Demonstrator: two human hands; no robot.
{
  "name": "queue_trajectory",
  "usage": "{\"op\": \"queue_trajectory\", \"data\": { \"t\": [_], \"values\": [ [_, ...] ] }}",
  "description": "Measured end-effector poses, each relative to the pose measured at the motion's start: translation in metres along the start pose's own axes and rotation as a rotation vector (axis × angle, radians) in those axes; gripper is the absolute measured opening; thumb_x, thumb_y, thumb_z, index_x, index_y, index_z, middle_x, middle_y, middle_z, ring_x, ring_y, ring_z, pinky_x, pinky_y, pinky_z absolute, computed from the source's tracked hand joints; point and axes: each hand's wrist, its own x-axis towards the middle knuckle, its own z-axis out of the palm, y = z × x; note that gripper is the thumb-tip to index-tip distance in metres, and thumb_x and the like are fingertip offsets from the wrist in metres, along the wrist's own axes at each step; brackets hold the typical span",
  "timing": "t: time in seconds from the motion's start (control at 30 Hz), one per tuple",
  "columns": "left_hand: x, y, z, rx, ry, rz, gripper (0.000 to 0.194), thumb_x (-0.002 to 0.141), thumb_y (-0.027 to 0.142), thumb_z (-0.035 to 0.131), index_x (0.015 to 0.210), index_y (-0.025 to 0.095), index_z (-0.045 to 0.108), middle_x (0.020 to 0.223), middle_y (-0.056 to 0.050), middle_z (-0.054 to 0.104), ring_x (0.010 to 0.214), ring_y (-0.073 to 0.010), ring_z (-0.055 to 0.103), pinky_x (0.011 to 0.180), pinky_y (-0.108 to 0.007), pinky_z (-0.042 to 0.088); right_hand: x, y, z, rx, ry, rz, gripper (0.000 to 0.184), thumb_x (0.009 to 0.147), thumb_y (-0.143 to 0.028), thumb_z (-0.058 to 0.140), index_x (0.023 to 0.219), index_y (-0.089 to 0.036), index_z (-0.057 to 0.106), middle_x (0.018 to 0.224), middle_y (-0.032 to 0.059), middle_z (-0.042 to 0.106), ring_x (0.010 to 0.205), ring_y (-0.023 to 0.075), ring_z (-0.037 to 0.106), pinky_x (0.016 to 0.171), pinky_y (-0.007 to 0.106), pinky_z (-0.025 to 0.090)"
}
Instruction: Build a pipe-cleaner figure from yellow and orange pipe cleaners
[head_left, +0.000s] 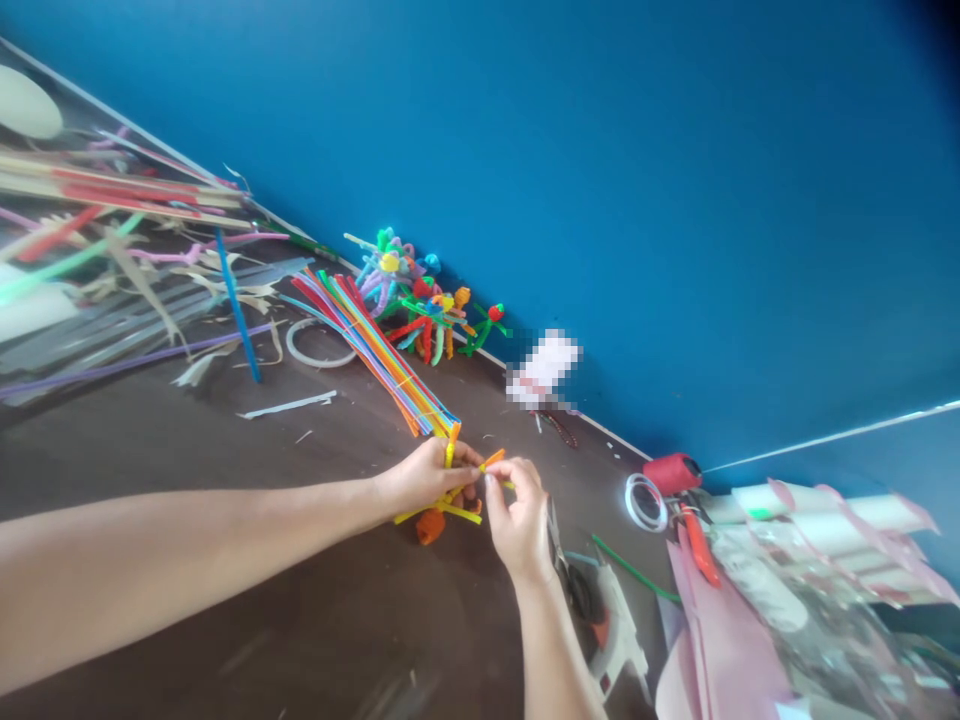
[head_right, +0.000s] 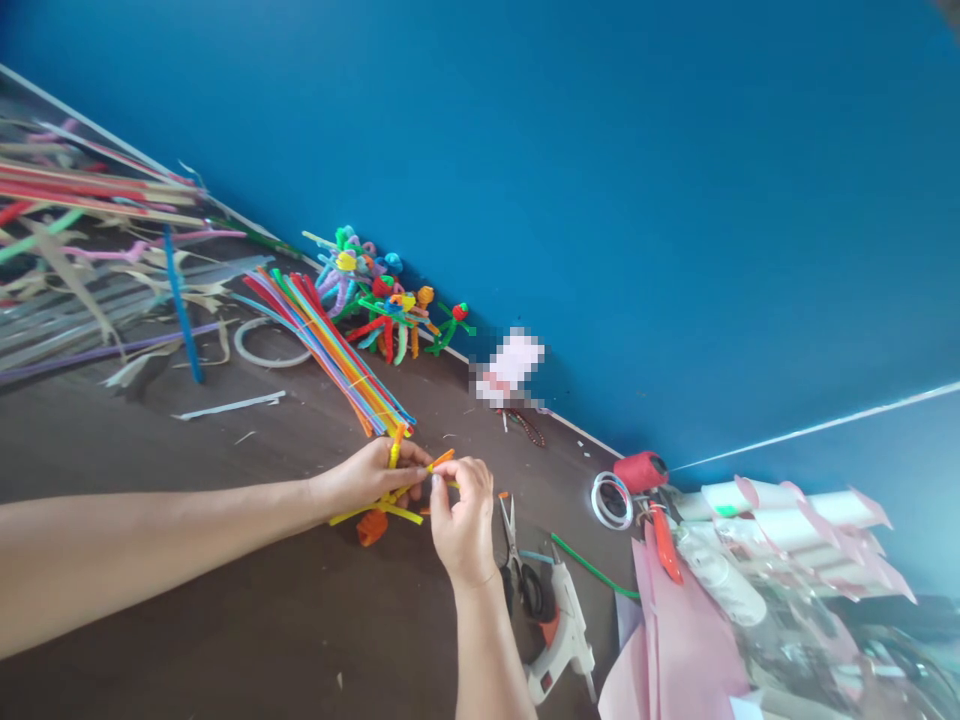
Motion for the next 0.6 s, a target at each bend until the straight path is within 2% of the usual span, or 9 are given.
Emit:
{"op": "queue_trajectory", "data": {
  "t": [0.1,0.2,0.33,0.47,0.6],
  "values": [
    [0.000,0.000,0.000,-0.016,0.013,-0.007,0.026,0.066,0.033,0.061,0.080,0.011,0.057,0.053,0.001,0.058,0.046,-0.0096,0.053,0.048,-0.022,0.042,0.000,0.001,0.000,0.059,0.029,0.065,0.009,0.078,-0.018,0.047,0.075,-0.017,0.055,0.074,0.0035,0.057,0.075,0.0170,0.052,0.072,0.030,0.041],
    [0.000,0.001,0.000,-0.053,0.031,-0.010,0.026,0.067,0.034,0.061,0.079,0.011,0.056,0.054,0.002,0.058,0.046,-0.0086,0.053,0.048,-0.020,0.042,0.001,0.005,0.001,0.184,0.036,0.255,0.010,0.076,-0.024,0.052,0.071,-0.016,0.056,0.069,0.0017,0.057,0.067,0.0153,0.053,0.066,0.026,0.041],
    [0.000,0.002,0.000,-0.075,0.019,-0.021,0.027,0.067,0.037,0.062,0.077,0.012,0.056,0.053,0.002,0.057,0.043,-0.0072,0.051,0.045,-0.019,0.040,0.001,0.013,0.002,0.494,-0.047,0.477,0.014,0.072,-0.029,0.057,0.072,-0.016,0.058,0.062,-0.0013,0.056,0.059,0.0121,0.049,0.059,0.023,0.039],
    [0.000,0.002,0.000,-0.038,-0.019,-0.041,0.029,0.065,0.039,0.064,0.073,0.011,0.057,0.052,0.002,0.057,0.042,-0.0074,0.051,0.044,-0.019,0.041,0.003,0.022,-0.002,0.748,-0.114,0.555,0.011,0.068,-0.026,0.062,0.072,-0.016,0.061,0.059,-0.0033,0.056,0.056,0.0098,0.046,0.058,0.022,0.037],
    [-0.001,0.004,-0.001,0.030,-0.083,-0.081,0.028,0.064,0.038,0.064,0.068,0.012,0.059,0.052,0.001,0.058,0.042,-0.0076,0.051,0.044,-0.019,0.041,0.004,0.026,-0.010,0.845,-0.168,0.608,0.009,0.065,-0.024,0.064,0.069,-0.016,0.063,0.056,-0.0035,0.056,0.054,0.0091,0.047,0.057,0.021,0.036]
  ]
}}
